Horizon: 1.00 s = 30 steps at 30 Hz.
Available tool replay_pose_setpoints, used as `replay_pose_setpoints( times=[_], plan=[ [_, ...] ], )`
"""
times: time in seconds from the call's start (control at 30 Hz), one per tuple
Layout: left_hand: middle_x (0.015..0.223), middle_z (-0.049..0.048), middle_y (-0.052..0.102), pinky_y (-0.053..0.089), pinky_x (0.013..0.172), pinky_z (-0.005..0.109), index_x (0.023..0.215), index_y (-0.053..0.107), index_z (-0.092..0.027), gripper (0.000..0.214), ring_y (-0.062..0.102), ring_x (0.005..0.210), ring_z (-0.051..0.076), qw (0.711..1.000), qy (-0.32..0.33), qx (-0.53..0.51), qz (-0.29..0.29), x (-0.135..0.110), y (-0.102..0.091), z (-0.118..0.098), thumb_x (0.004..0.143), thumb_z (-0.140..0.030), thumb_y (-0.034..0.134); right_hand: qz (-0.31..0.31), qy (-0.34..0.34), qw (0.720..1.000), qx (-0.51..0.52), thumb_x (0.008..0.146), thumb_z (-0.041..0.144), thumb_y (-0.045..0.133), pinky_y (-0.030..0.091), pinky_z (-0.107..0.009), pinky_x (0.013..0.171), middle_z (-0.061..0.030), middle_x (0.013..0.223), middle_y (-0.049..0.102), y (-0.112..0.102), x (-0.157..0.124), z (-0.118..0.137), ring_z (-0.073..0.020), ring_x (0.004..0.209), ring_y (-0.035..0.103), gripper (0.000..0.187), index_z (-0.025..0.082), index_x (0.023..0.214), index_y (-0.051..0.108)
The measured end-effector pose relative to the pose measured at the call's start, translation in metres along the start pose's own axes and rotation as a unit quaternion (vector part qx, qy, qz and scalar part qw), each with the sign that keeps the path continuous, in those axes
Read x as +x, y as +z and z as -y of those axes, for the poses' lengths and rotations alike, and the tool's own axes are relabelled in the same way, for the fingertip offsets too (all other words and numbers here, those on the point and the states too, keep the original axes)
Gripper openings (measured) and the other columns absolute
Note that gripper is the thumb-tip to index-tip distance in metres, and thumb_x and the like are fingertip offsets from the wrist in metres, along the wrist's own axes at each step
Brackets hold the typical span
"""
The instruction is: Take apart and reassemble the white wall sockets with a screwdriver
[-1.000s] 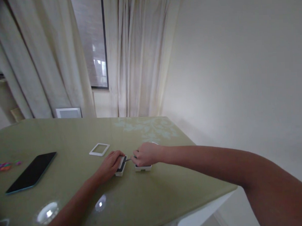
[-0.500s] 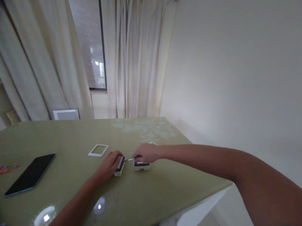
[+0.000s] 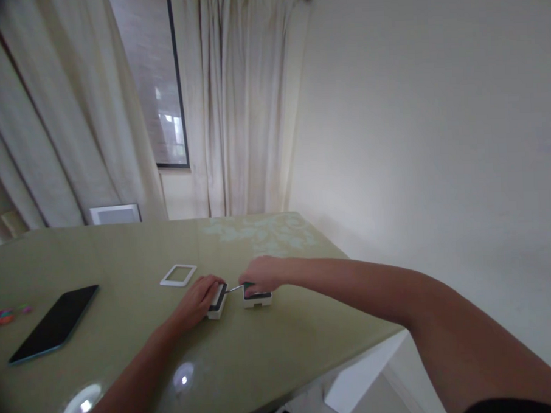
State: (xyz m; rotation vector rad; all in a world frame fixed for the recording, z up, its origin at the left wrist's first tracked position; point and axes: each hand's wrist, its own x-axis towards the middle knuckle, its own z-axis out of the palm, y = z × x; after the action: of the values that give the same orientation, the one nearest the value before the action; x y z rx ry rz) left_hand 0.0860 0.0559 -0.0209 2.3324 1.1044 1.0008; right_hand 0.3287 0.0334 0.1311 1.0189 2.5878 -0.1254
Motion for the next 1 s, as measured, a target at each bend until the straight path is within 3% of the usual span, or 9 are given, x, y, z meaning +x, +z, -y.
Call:
replay_pose_setpoints(
  times=[0.07,0.17,0.3,0.47,0.57,0.77,0.9,1.0],
  plan=[
    [0.099,0.0095,0.075,0.051,0.095,0.043,0.100,0.068,-0.023,0.036,0.067,0.101,0.028,1.000,0.001,0.000,0.003,0.000,-0.001,-0.001,0.107,-0.037,0.036,-0.010,-0.014,0.998,-0.068,0.102,0.024,0.059,0.052,-0.033,0.078,-0.0172,0.107,0.079,0.001,-0.001,0.007,-0.0258,0.096,0.076,0.026,0.017,0.121,0.073],
    [0.097,0.0094,0.074,0.050,0.092,0.042,0.096,0.066,-0.023,0.035,0.066,0.098,0.028,1.000,-0.002,0.006,0.002,0.000,-0.001,-0.002,0.107,-0.038,0.036,-0.019,-0.036,0.990,-0.134,0.102,0.010,0.045,0.053,-0.039,0.079,-0.0222,0.110,0.077,0.001,-0.002,0.014,-0.0295,0.100,0.075,0.036,0.013,0.131,0.066],
    [0.092,0.0090,0.072,0.050,0.087,0.041,0.092,0.062,-0.024,0.032,0.065,0.093,0.028,1.000,-0.007,0.019,-0.001,0.001,0.001,-0.002,0.106,-0.037,0.036,-0.026,-0.048,0.985,-0.166,0.104,0.011,0.040,0.053,-0.041,0.079,-0.0248,0.111,0.076,0.001,-0.003,0.017,-0.0310,0.099,0.076,0.037,0.010,0.133,0.064],
    [0.090,0.0087,0.072,0.049,0.087,0.041,0.091,0.060,-0.024,0.031,0.065,0.092,0.028,1.000,-0.014,0.024,-0.004,0.002,0.004,-0.002,0.106,-0.037,0.037,-0.006,-0.014,0.992,-0.127,0.104,0.025,0.051,0.050,-0.035,0.070,-0.0179,0.100,0.079,0.005,0.000,0.015,-0.0296,0.087,0.077,0.029,0.018,0.125,0.069],
    [0.092,0.0088,0.072,0.049,0.088,0.042,0.091,0.060,-0.024,0.029,0.064,0.092,0.028,0.999,-0.020,0.024,-0.007,0.002,0.004,-0.002,0.105,-0.037,0.039,0.002,0.006,0.997,-0.071,0.107,0.037,0.048,0.048,-0.032,0.070,-0.0146,0.098,0.080,0.006,0.001,0.014,-0.0269,0.086,0.076,0.032,0.020,0.120,0.073],
    [0.092,0.0086,0.073,0.049,0.087,0.042,0.092,0.062,-0.024,0.029,0.064,0.092,0.028,1.000,-0.018,0.025,-0.003,0.003,0.002,-0.002,0.105,-0.038,0.040,0.028,-0.009,0.998,0.057,0.108,0.036,0.052,0.046,-0.023,0.074,-0.0066,0.099,0.079,0.002,0.006,0.006,-0.0151,0.084,0.070,0.030,0.019,0.113,0.077],
    [0.094,0.0089,0.074,0.050,0.088,0.042,0.094,0.063,-0.024,0.033,0.065,0.094,0.028,1.000,-0.011,0.024,-0.003,0.002,0.001,0.000,0.107,-0.041,0.038,0.056,0.009,0.993,0.108,0.112,0.039,0.041,0.045,-0.019,0.059,0.0021,0.074,0.070,0.006,0.004,0.001,-0.0100,0.059,0.063,0.039,0.018,0.125,0.072],
    [0.097,0.0091,0.074,0.050,0.090,0.042,0.097,0.064,-0.024,0.035,0.065,0.097,0.028,1.000,-0.009,0.024,-0.003,0.001,0.001,0.000,0.108,-0.041,0.036,0.058,0.013,0.993,0.098,0.113,0.039,0.039,0.048,-0.019,0.061,0.0015,0.077,0.072,0.009,0.001,0.004,-0.0101,0.061,0.065,0.040,0.018,0.127,0.071]
  ],
)
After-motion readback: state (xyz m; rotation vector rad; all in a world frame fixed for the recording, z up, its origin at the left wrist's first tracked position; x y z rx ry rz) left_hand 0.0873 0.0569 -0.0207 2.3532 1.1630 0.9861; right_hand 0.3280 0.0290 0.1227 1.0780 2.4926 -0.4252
